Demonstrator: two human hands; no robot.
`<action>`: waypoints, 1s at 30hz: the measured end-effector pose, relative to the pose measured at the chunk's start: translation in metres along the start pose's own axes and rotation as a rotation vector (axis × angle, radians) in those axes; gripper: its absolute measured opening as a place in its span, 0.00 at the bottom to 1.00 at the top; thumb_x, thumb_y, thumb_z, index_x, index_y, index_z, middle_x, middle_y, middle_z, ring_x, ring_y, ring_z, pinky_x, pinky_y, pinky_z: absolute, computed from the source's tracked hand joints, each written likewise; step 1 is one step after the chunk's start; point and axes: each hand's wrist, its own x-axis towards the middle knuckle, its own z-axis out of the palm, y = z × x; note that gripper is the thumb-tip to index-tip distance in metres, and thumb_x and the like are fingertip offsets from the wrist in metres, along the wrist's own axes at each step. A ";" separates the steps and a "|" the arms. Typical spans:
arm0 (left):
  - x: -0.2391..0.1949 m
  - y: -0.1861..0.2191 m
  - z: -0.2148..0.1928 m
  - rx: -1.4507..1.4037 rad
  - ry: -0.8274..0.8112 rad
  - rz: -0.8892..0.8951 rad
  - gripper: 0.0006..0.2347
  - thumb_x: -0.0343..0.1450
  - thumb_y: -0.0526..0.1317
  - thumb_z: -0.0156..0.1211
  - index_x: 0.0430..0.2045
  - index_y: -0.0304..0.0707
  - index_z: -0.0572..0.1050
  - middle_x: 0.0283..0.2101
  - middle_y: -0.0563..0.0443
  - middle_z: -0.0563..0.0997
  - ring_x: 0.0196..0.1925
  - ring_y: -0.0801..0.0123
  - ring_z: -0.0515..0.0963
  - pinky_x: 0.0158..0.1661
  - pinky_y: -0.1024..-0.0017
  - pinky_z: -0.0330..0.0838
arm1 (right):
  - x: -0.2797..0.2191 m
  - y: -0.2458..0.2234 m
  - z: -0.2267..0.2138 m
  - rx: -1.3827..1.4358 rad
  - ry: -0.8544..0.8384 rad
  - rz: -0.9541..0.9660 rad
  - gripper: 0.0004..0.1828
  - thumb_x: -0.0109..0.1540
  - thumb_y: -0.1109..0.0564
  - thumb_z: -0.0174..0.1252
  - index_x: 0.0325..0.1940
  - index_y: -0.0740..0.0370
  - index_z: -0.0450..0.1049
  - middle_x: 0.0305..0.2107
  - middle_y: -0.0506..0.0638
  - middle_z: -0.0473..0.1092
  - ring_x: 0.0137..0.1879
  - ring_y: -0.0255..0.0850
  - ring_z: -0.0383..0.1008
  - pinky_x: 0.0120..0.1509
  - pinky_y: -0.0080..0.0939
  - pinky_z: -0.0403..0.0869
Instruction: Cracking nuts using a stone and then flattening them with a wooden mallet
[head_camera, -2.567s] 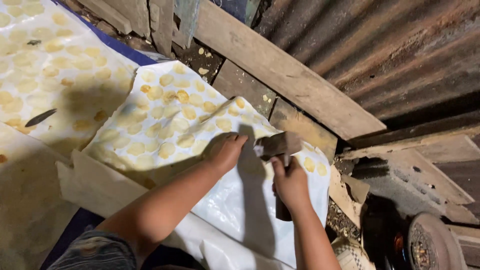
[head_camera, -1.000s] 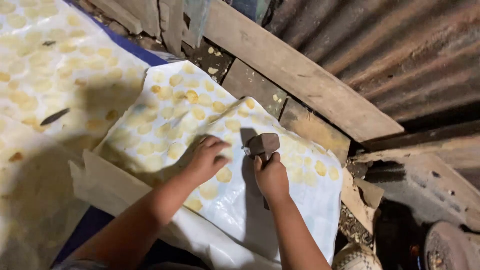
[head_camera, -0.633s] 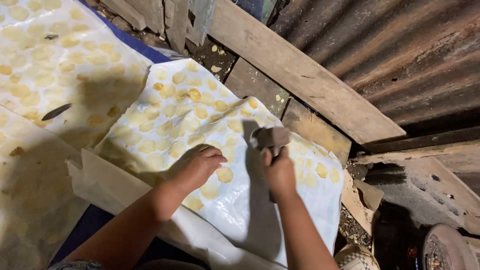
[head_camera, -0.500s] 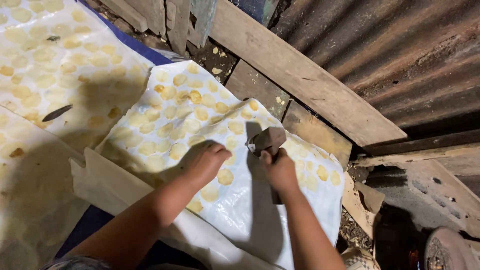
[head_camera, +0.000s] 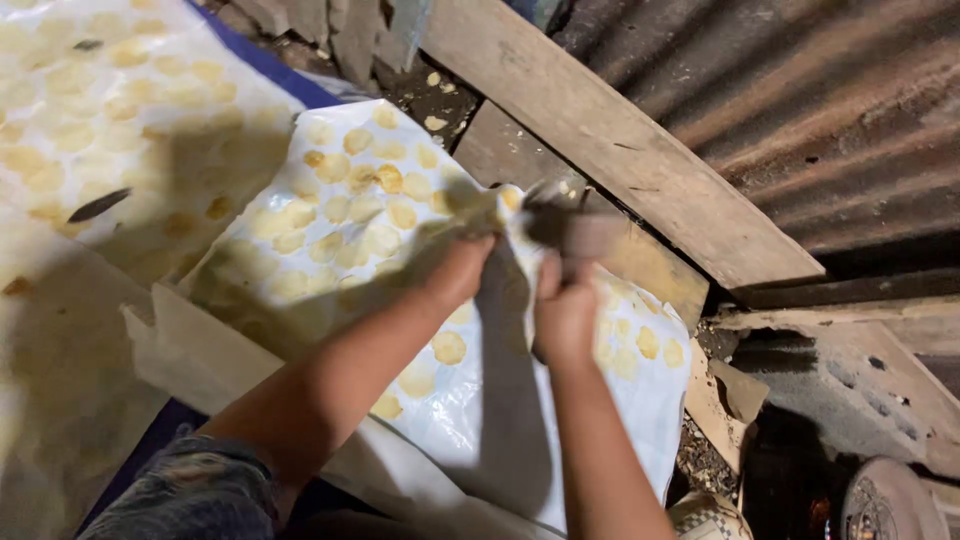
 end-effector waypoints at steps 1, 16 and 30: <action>-0.027 0.021 -0.041 -0.003 0.012 -0.007 0.15 0.73 0.46 0.61 0.46 0.35 0.80 0.43 0.33 0.83 0.52 0.41 0.81 0.51 0.47 0.74 | -0.001 0.018 0.013 0.000 -0.013 -0.005 0.21 0.70 0.46 0.52 0.44 0.71 0.73 0.32 0.77 0.74 0.48 0.74 0.75 0.51 0.65 0.71; -0.131 0.013 -0.172 0.669 0.004 0.812 0.05 0.70 0.40 0.62 0.36 0.51 0.83 0.40 0.56 0.79 0.46 0.64 0.83 0.46 0.70 0.77 | 0.001 0.019 0.009 -0.371 -0.273 0.048 0.26 0.69 0.40 0.51 0.48 0.69 0.66 0.36 0.77 0.75 0.50 0.73 0.76 0.56 0.71 0.74; -0.116 0.077 -0.096 0.692 -0.274 0.445 0.16 0.71 0.37 0.55 0.53 0.33 0.72 0.46 0.35 0.83 0.53 0.43 0.83 0.52 0.51 0.75 | -0.048 -0.050 -0.058 0.162 0.213 -0.271 0.16 0.69 0.58 0.55 0.26 0.61 0.65 0.09 0.56 0.67 0.16 0.46 0.70 0.25 0.39 0.68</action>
